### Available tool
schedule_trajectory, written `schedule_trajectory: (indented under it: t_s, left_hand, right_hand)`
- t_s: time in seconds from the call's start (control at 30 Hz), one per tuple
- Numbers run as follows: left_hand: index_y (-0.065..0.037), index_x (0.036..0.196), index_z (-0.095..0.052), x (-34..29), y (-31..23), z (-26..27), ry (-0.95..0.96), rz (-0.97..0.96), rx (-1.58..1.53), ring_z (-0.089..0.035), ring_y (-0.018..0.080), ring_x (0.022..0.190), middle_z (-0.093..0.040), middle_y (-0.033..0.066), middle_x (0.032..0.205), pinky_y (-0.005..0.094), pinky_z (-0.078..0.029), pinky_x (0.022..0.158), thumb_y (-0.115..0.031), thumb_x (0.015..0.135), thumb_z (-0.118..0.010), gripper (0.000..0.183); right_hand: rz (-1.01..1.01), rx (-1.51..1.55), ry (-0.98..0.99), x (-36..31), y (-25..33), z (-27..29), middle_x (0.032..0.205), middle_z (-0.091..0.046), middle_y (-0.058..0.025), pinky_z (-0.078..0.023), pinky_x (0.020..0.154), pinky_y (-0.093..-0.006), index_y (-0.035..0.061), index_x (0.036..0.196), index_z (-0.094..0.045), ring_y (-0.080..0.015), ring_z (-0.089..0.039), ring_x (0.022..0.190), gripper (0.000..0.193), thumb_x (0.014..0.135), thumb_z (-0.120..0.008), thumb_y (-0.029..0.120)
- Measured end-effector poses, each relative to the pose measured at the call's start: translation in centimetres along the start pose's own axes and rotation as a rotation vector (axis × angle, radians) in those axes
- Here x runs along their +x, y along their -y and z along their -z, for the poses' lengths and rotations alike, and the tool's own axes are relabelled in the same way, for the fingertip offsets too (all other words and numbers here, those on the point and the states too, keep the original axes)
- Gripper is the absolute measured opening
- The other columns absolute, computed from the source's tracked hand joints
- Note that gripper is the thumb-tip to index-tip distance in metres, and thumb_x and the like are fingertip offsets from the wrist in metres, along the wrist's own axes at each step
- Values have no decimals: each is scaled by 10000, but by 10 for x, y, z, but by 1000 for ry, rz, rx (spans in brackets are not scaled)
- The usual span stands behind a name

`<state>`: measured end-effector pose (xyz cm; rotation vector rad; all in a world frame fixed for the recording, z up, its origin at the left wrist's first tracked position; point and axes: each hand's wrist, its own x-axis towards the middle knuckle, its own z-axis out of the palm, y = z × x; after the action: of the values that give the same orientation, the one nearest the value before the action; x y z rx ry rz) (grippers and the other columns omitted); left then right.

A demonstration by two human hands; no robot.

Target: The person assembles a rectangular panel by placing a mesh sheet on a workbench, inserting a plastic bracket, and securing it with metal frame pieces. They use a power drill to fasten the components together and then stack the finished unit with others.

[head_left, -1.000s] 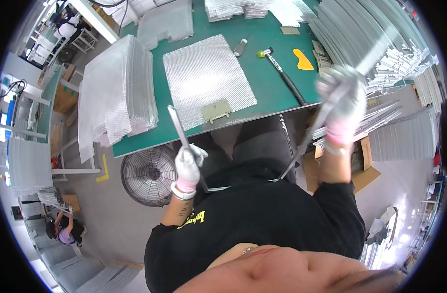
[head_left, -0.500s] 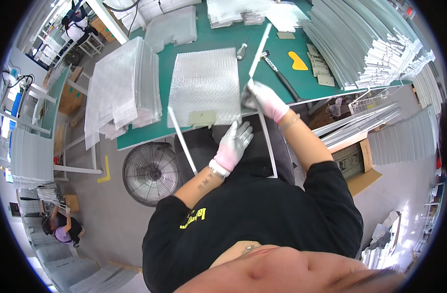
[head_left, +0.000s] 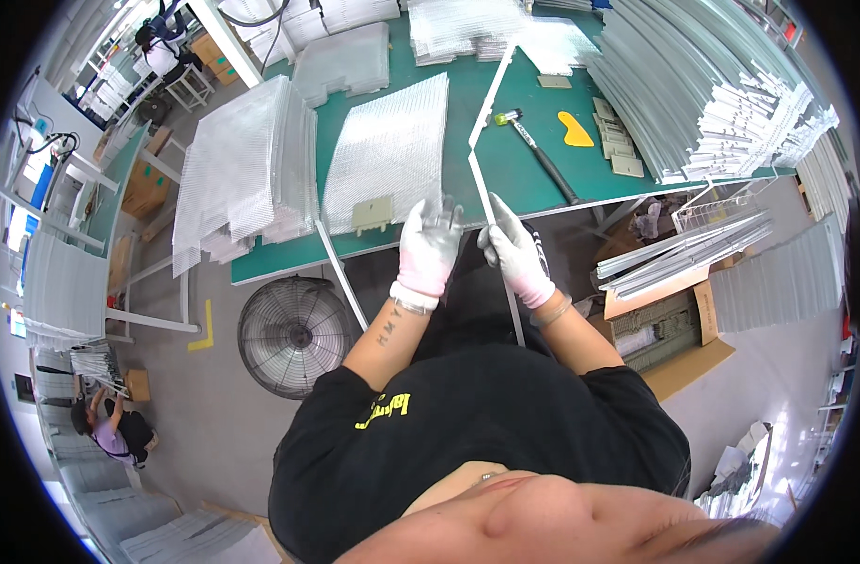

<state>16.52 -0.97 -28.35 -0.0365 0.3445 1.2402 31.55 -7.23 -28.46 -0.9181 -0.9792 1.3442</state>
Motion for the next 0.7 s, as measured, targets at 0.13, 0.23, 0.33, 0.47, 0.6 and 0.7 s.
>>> schedule_trajectory:
  t_s: [0.13, 0.23, 0.33, 0.47, 0.6, 0.7]
  left_hand:
    - [-1, 1164, -546, 55, -2, 16, 61, 137, -6, -594, 263, 1053, -607, 141, 1120, 425, -513, 967, -142, 1010, -551, 210]
    - [20, 1154, -579, 65, 12, 12, 103, 57, 158, -623, 263, 1028, -631, 149, 1124, 390, -541, 923, -111, 998, -566, 203]
    - [32, 1147, -604, 76, 16, 12, 156, 34, 206, -650, 268, 1018, -660, 151, 1119, 387, -545, 911, -93, 987, -589, 203]
    - [34, 1141, -593, 82, 25, 11, 108, -41, 221, -638, 258, 1019, -648, 152, 1107, 389, -533, 928, -71, 983, -592, 189]
    - [45, 1153, -568, 75, 32, 4, 74, -90, 252, -604, 267, 1046, -615, 159, 1114, 397, -503, 970, -72, 997, -572, 195]
    - [51, 1157, -570, 75, 31, 4, 85, -90, 229, -595, 265, 1062, -607, 159, 1125, 394, -497, 969, -72, 995, -577, 203]
  right_hand:
    - [-33, 173, 75, 8, -5, -3, 865, -549, -44, -361, 524, -196, 80, 1577, -253, -51, -390, 552, 581, 1045, -472, 162]
    - [-60, 241, 74, 11, -8, -1, 874, -554, -47, -354, 508, -193, 79, 1573, -264, -46, -394, 543, 577, 1044, -478, 162]
    - [-52, 161, 17, 13, -7, 0, 888, -562, -44, -348, 496, -183, 77, 1562, -295, -40, -400, 541, 560, 1039, -485, 137]
    - [-36, 27, -72, 11, 1, -7, 908, -575, -32, -351, 489, -170, 73, 1542, -345, -31, -409, 557, 537, 1026, -493, 83]
    - [-51, 33, -110, 14, 4, -7, 888, -580, -19, -359, 491, -170, 74, 1533, -367, -24, -420, 580, 529, 1020, -497, 66]
    - [-79, 31, -86, 14, 3, -2, 862, -578, -12, -362, 492, -172, 76, 1534, -368, -23, -428, 588, 533, 1017, -495, 63]
